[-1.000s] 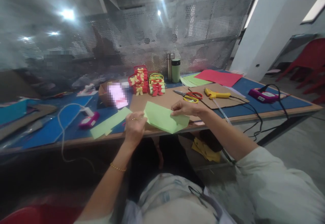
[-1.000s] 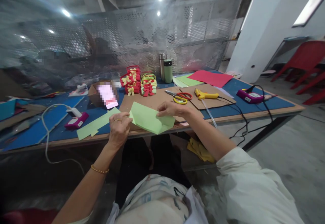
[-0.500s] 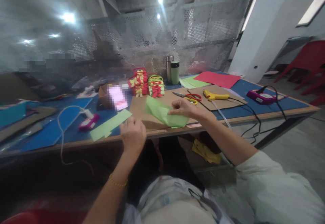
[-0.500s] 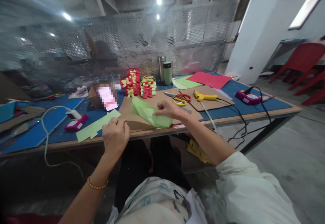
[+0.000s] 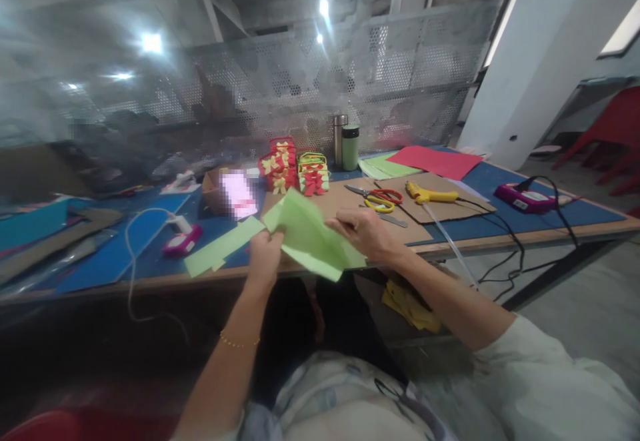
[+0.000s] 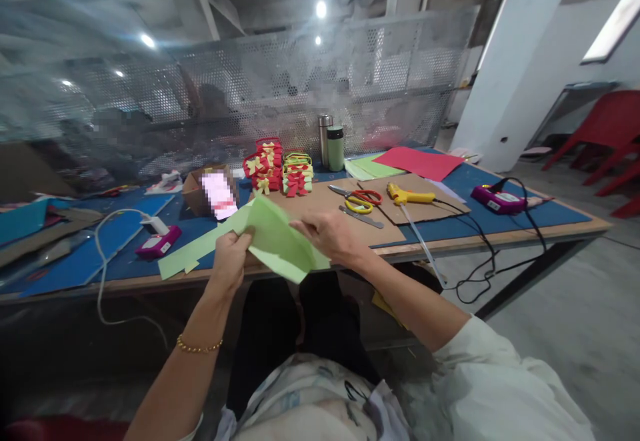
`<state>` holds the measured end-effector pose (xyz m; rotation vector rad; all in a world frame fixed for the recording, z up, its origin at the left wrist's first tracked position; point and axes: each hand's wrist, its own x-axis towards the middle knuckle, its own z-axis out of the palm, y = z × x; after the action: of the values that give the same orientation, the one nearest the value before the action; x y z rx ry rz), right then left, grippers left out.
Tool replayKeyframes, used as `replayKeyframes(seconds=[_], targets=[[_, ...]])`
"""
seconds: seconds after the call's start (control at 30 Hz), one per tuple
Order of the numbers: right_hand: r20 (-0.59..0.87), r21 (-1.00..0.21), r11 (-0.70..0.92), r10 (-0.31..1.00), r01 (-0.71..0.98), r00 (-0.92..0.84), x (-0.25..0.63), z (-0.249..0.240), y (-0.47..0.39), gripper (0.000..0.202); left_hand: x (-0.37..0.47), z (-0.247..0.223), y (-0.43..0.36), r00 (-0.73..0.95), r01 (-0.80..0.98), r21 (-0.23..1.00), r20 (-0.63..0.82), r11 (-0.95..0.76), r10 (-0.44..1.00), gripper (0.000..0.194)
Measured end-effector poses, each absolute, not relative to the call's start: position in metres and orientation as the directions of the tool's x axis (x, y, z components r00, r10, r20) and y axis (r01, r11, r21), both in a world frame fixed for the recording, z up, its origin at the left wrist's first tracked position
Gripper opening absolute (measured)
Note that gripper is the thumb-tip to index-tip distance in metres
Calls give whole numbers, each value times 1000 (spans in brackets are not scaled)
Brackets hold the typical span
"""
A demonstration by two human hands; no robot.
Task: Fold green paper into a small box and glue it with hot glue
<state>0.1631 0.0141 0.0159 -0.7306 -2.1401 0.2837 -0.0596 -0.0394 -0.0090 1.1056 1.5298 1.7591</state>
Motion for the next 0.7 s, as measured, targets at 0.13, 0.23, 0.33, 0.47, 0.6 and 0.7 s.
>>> replayKeyframes(seconds=[0.13, 0.23, 0.33, 0.47, 0.6, 0.7], targets=[[491, -712, 622, 773, 327, -401, 172, 8, 38, 61, -68, -9, -49, -500, -1, 978, 182, -210, 847, 47], [348, -832, 475, 849, 286, -397, 174, 1, 47, 67, -72, -12, -53, -513, 23, 983, 168, -182, 842, 49], [301, -878, 411, 873, 246, -383, 174, -5, 49, 70, -73, -19, -55, -522, 58, 981, 186, -183, 832, 48], [248, -917, 348, 880, 194, -405, 177, -8, 49, 68, -71, -25, -55, -509, 5, 980, 172, -197, 843, 47], [190, -941, 285, 892, 184, -410, 179, -10, 52, 65, -69, -26, -57, -486, -47, 977, 159, -207, 859, 47], [154, -950, 244, 909, 193, -387, 180, -13, 54, 63, -70, -26, -59, -509, -63, 969, 173, -237, 843, 48]])
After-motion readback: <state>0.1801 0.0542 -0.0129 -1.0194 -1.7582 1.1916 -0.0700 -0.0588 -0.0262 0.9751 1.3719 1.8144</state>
